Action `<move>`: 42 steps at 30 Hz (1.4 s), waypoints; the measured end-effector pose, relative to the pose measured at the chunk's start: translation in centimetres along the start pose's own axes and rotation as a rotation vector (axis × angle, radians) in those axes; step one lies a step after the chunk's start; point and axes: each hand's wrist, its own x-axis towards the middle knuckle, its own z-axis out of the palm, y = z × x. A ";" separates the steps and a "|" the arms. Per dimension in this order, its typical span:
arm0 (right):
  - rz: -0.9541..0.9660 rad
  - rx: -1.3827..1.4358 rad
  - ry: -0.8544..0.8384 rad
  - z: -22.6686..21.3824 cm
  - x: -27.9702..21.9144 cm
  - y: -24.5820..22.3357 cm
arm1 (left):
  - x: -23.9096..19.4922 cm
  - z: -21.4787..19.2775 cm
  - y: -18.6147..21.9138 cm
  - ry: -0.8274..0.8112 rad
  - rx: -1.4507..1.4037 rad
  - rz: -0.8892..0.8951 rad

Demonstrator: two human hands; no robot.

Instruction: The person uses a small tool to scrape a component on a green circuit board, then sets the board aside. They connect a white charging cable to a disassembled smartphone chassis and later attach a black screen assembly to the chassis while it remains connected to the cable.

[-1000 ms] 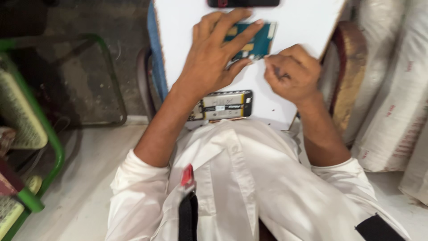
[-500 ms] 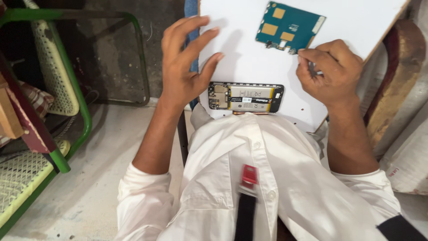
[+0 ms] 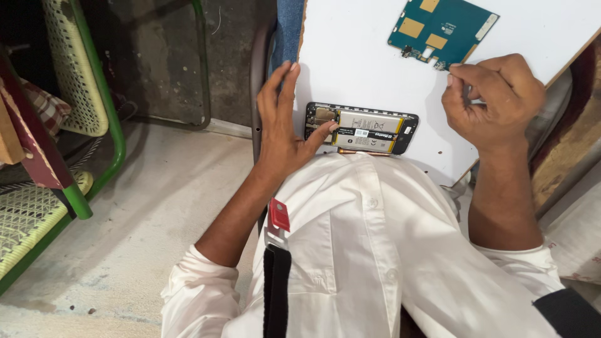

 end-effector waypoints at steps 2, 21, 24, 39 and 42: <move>-0.005 -0.006 0.002 0.0 -0.3 0.1 | 0.0 0.4 0.2 -0.035 -0.122 -0.043; -0.017 -0.086 0.030 -0.7 1.0 -1.4 | 3.7 -3.9 -0.1 -0.197 0.338 0.335; -0.095 -0.111 -0.095 -0.3 1.5 -1.6 | 6.6 -4.9 -0.7 -0.138 0.384 0.395; 0.092 -0.184 -0.085 -1.9 -0.8 -1.5 | 11.2 -2.1 3.5 -0.009 0.363 0.412; 0.051 -0.191 -0.075 -1.8 -0.6 -1.2 | 9.8 -2.4 3.3 -0.009 0.359 0.459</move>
